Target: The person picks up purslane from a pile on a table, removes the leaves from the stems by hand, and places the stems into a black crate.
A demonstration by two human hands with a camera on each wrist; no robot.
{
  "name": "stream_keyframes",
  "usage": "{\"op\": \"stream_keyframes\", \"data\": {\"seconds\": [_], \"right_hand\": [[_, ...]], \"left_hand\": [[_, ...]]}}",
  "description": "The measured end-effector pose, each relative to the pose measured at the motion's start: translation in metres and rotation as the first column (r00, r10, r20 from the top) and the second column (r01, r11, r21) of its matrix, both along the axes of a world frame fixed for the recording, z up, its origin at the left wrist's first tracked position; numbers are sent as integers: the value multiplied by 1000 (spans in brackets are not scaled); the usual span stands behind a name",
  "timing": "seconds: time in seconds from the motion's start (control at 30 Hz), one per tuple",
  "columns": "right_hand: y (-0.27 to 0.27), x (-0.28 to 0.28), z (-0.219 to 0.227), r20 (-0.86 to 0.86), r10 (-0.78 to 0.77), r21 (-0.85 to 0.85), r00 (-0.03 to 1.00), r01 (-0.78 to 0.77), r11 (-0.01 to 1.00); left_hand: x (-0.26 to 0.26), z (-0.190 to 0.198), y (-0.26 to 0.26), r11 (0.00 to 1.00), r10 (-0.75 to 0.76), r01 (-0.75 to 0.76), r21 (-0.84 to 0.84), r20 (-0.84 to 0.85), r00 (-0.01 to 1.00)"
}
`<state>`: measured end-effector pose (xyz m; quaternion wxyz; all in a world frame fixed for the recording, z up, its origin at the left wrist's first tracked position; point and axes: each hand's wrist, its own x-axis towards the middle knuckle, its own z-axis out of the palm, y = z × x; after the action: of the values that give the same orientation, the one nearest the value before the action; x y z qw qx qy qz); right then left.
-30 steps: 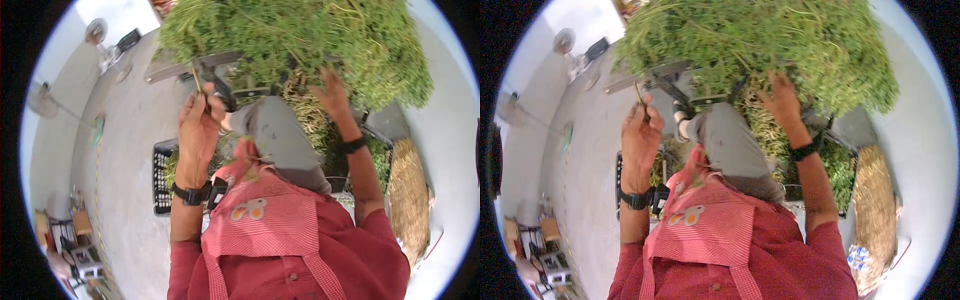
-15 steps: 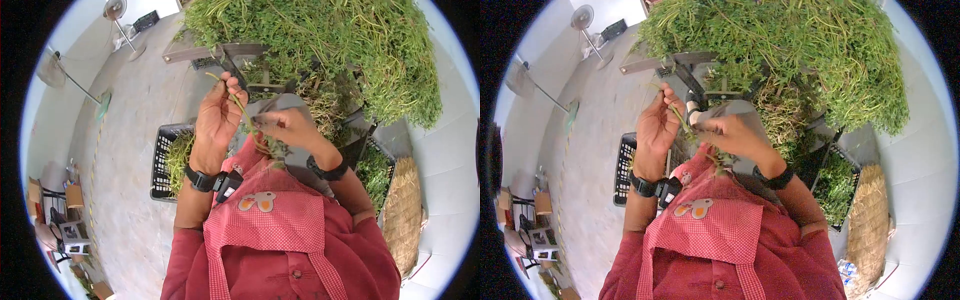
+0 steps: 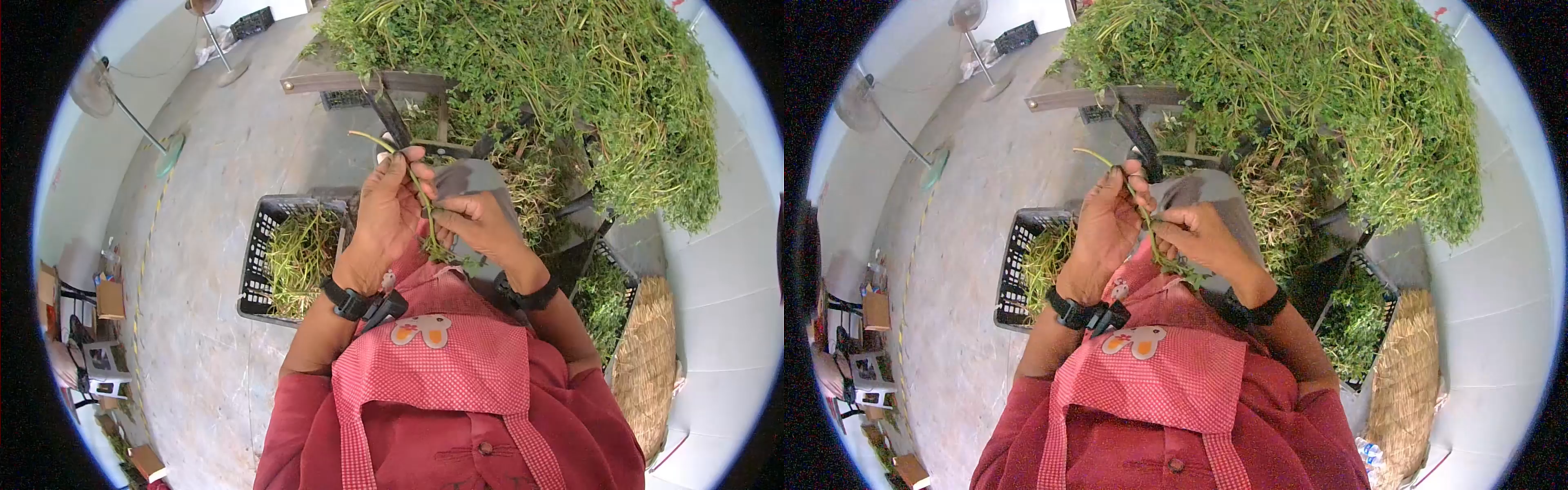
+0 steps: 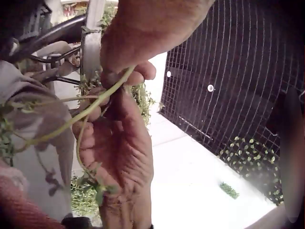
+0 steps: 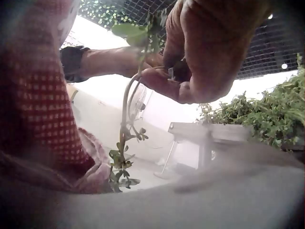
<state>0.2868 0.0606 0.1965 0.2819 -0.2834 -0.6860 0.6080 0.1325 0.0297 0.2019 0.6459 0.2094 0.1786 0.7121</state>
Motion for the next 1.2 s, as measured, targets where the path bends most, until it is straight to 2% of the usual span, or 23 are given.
{"op": "stream_keyframes", "data": {"seconds": [0.1, 0.13, 0.17, 0.3, 0.33, 0.37, 0.4, 0.43, 0.47, 0.5, 0.53, 0.6, 0.63, 0.7, 0.77, 0.87, 0.97, 1.0, 1.03, 1.07, 1.13, 1.17, 1.2], "right_hand": [[1, 5, 2, 92, -54, -16, 994, 56, 998], [3, 3, 2, 200, -168, 393, 965, 78, 916], [4, 2, 0, 252, -311, 729, 916, 32, 684], [28, 21, -14, 275, -436, 681, 857, 147, 718], [28, 24, -7, 165, -303, 284, 938, 249, 926], [28, 27, -3, -4, -229, -175, 973, 225, 958], [30, 30, -4, -88, -139, -210, 986, 118, 971], [30, 31, -5, -87, -134, -205, 987, 114, 972], [29, 31, -6, -85, -102, -298, 991, 72, 952], [26, 32, -7, -84, -70, -391, 994, 32, 920], [18, 28, 3, -82, -67, -393, 994, 29, 919], [1, 18, 22, 156, 85, -118, 984, -67, 991], [1, 15, 13, 153, 86, -126, 985, -67, 990], [4, 8, -4, 111, 240, 52, 965, -246, 968], [1, 9, -3, 107, 230, -2, 967, -231, 973], [5, 10, -20, -29, 345, 77, 938, -342, 937], [3, 9, -17, 70, 269, 39, 961, -272, 961], [1, 5, -12, 157, 170, 97, 973, -187, 978], [-1, 2, -10, 236, 64, 160, 970, -104, 982], [1, 0, -13, 239, 65, 158, 969, -105, 982], [9, -3, -21, 285, -144, 145, 948, 106, 984], [13, -2, -24, 287, -143, 147, 947, 104, 984], [17, 1, -24, 149, -148, -117, 978, 166, 979]], "left_hand": [[6, -4, 2, 999, 29, -27, 19, -86, 996], [7, -5, 1, 999, 39, -35, 34, -136, 990], [8, -6, -1, 999, 33, -31, 22, -137, 990], [3, 19, -7, 999, 5, -3, 34, -46, 999], [-2, 23, -7, 999, 14, -14, 47, -1, 1000], [-8, 22, -4, 999, 21, -21, 47, 5, 1000], [-14, 21, 0, 998, -46, 39, 57, 138, 989], [-19, 21, 4, 992, -115, 98, 76, 266, 957], [-21, 20, 6, 983, -177, 147, 108, 362, 915], [-20, 21, 6, 984, -174, 144, 109, 365, 915], [-20, 22, 5, 979, -198, 160, 124, 418, 887], [-20, 21, 4, 976, -217, 175, 130, 469, 856], [-21, 20, 5, 972, -231, 183, 146, 469, 853], [-23, 19, 7, 967, -248, 191, 167, 466, 849], [-26, 16, 9, 973, -218, 165, 158, 420, 881], [-29, 15, 10, 988, -141, 101, 121, 390, 910], [-26, 18, 7, 998, -57, 36, 59, 403, 913], [-26, 16, 7, 998, -56, 34, 61, 406, 912], [-25, 13, 6, 996, -64, 38, 85, 317, 946], [-23, 10, 4, 993, -68, 44, 108, 225, 972], [-18, 9, 3, 997, -37, 22, 75, 213, 976], [-16, 8, 3, 999, -8, -1, 45, 199, 980], [-17, 10, 2, 999, -7, -3, 47, 201, 980]]}}
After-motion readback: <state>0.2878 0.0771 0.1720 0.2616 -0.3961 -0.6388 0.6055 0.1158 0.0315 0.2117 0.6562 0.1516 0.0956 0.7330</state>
